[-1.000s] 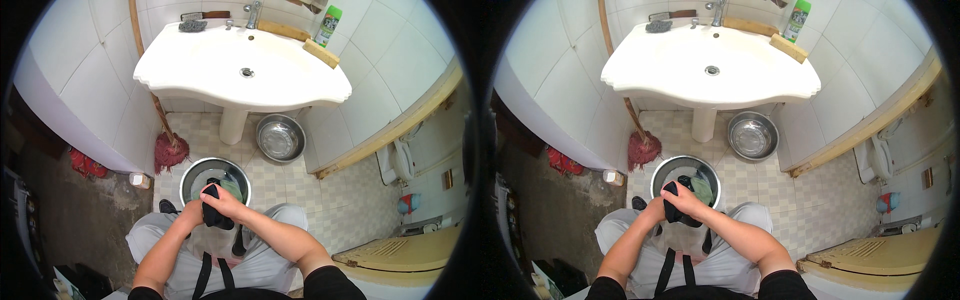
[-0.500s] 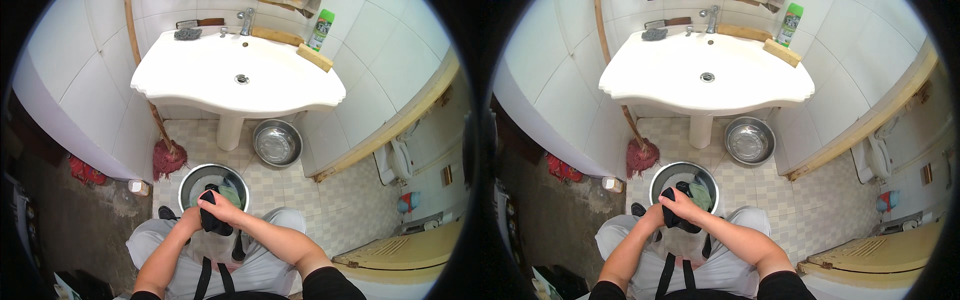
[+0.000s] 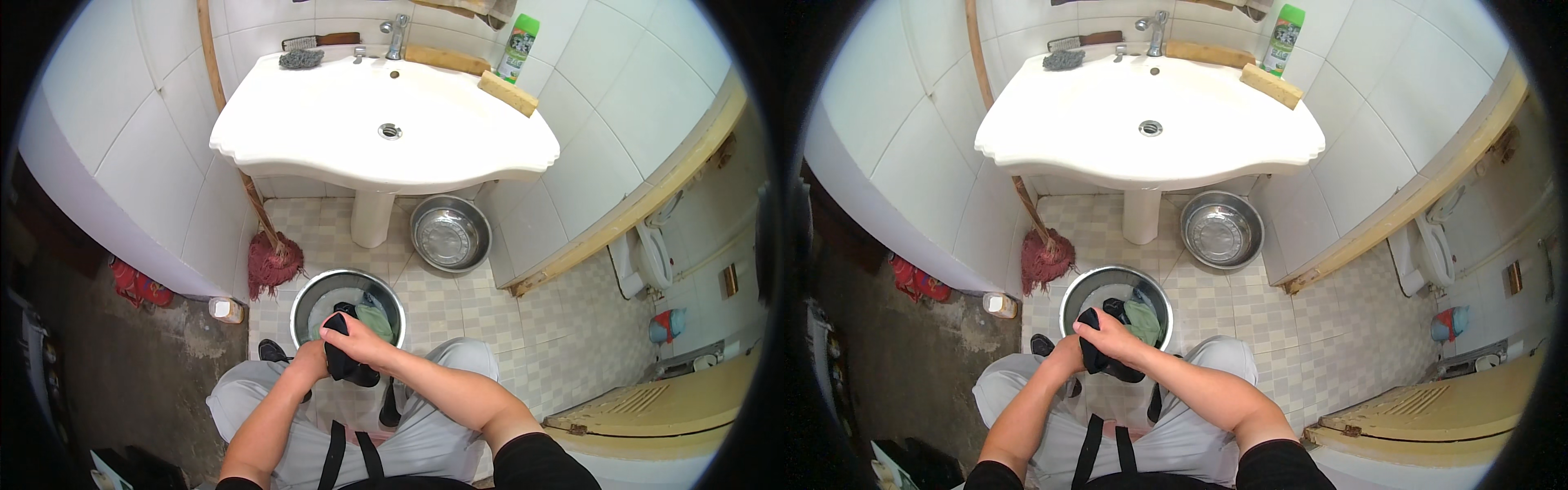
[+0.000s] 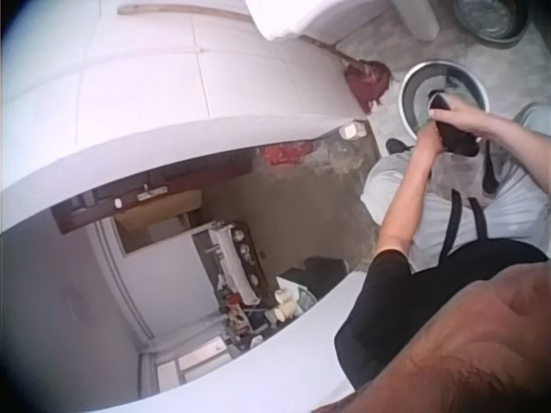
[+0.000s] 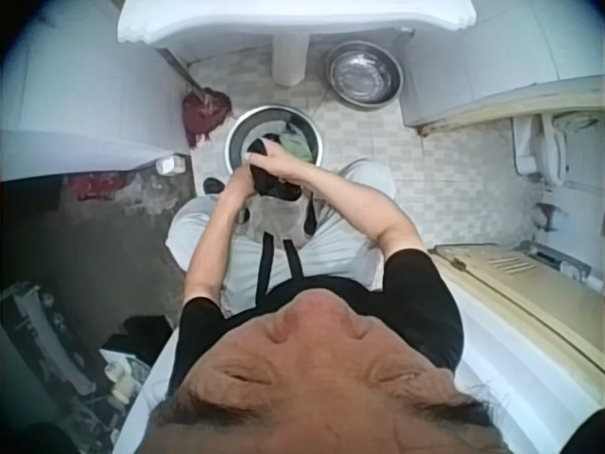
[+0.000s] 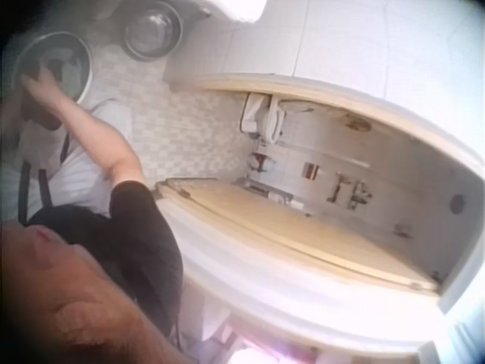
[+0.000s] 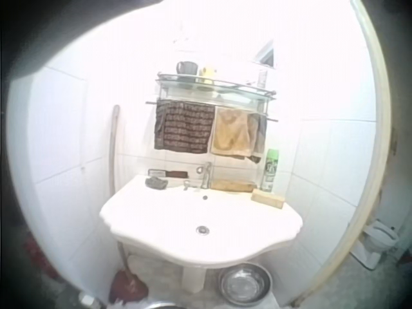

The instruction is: The person hand-washes a light green and black garment in a metal basin filled with water. They repeatedly submerge, agitate, and wring the fabric, then lift and fold it before returning it to the basin.

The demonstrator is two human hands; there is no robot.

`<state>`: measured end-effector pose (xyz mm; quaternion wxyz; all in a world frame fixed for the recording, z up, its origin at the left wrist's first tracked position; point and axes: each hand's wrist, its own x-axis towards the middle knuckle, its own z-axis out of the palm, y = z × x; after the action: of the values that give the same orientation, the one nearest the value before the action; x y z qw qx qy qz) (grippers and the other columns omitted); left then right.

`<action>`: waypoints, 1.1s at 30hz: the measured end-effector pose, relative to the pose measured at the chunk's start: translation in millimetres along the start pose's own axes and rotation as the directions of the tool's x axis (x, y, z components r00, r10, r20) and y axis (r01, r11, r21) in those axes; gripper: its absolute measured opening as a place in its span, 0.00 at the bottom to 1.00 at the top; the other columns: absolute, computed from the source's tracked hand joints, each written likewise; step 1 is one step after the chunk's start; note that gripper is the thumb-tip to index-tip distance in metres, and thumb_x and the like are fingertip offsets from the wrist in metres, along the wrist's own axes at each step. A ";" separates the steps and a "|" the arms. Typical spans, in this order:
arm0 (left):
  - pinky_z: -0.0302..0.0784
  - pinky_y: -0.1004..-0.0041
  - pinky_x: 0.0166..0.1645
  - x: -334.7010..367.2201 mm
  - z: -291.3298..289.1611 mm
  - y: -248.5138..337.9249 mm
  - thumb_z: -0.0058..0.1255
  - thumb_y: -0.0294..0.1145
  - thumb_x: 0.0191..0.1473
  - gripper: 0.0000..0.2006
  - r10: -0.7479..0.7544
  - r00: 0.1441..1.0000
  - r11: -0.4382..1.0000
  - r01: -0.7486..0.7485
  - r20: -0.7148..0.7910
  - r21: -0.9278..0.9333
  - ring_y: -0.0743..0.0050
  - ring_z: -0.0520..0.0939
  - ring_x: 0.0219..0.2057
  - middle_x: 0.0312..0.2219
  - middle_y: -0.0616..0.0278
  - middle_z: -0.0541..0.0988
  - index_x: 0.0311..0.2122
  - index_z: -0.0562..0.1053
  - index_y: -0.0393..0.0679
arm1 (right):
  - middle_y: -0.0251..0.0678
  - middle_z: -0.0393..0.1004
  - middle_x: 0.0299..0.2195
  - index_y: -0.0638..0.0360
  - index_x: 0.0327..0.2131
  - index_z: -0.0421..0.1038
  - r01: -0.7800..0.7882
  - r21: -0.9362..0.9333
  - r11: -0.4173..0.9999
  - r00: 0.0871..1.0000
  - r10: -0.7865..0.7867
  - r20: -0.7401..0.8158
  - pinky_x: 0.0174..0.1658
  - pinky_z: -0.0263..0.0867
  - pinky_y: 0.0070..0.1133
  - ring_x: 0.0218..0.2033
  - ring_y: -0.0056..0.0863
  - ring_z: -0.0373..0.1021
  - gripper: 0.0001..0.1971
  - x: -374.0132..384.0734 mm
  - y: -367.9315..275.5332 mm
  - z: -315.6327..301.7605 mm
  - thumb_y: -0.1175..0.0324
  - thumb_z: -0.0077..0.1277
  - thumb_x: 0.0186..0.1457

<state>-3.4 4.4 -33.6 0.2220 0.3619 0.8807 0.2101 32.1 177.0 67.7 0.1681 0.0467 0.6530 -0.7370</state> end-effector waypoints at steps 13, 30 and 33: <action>0.79 0.58 0.38 1.4 7.7 -7.0 0.60 0.37 0.39 0.11 -0.013 1.000 1.000 0.013 0.004 0.016 0.50 0.83 0.34 0.29 0.52 0.82 0.30 0.78 0.46 | 0.32 0.70 0.35 0.63 0.41 0.68 0.019 -0.009 1.000 1.000 -0.019 -0.015 0.43 0.64 0.22 0.38 0.19 0.65 0.16 1.5 0.7 1.8 0.59 0.52 0.61; 0.79 0.58 0.39 0.5 7.3 -5.9 0.60 0.37 0.39 0.10 -0.026 0.999 0.999 0.025 0.030 0.041 0.49 0.82 0.34 0.30 0.52 0.82 0.29 0.78 0.47 | 0.29 0.70 0.37 0.58 0.42 0.69 -0.016 -0.033 0.999 1.000 0.016 0.010 0.46 0.63 0.20 0.40 0.18 0.64 0.14 4.9 10.4 -0.8 0.58 0.51 0.61; 0.79 0.58 0.38 0.2 5.7 -5.0 0.60 0.37 0.39 0.10 -0.031 0.999 0.998 0.029 0.038 0.053 0.49 0.82 0.34 0.29 0.53 0.82 0.29 0.78 0.47 | 0.29 0.70 0.37 0.58 0.42 0.69 -0.014 -0.040 0.999 1.000 0.014 0.002 0.46 0.63 0.20 0.40 0.18 0.64 0.14 4.7 9.9 0.0 0.58 0.51 0.61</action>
<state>-3.1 2.5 -41.0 0.2325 0.3584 0.8868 0.1764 30.7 175.3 57.0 0.1748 0.0471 0.6670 -0.7227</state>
